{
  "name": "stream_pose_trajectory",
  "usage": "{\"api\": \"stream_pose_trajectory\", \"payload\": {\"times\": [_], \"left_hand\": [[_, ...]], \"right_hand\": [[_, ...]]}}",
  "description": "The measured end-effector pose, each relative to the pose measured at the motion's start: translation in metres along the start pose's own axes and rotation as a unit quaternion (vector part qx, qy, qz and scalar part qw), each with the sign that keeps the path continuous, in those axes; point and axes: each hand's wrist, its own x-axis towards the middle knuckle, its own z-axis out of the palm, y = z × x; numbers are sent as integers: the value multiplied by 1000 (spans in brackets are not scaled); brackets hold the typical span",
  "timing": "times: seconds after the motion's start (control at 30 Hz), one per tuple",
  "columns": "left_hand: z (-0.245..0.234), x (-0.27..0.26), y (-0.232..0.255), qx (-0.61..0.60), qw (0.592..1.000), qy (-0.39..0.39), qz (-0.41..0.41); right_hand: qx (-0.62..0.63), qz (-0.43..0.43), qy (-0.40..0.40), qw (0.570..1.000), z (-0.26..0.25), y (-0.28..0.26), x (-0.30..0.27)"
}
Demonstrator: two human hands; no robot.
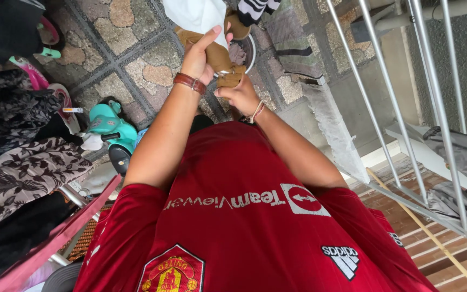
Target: The person hangs a dark patterned garment on a metal drying rack using a clothes hanger, securing it with a small black clip. They then pick up a brown towel from a bucket, wring it out by hand, and fold it.
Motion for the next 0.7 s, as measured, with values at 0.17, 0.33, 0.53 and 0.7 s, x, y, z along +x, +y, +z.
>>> {"api": "stream_pose_trajectory", "payload": {"times": [0.17,0.33,0.53,0.7], "left_hand": [[1,-9,5,58,997,51,-1],[-12,-7,10,116,986,116,-5],[-29,-10,9,155,984,66,57],[-22,-25,9,199,979,-37,25]], "right_hand": [[-35,10,-61,997,8,-1,-8],[-43,17,-65,997,0,23,-8],[-86,-176,-21,980,-13,34,-6],[-294,-281,-43,912,-19,97,30]]}}
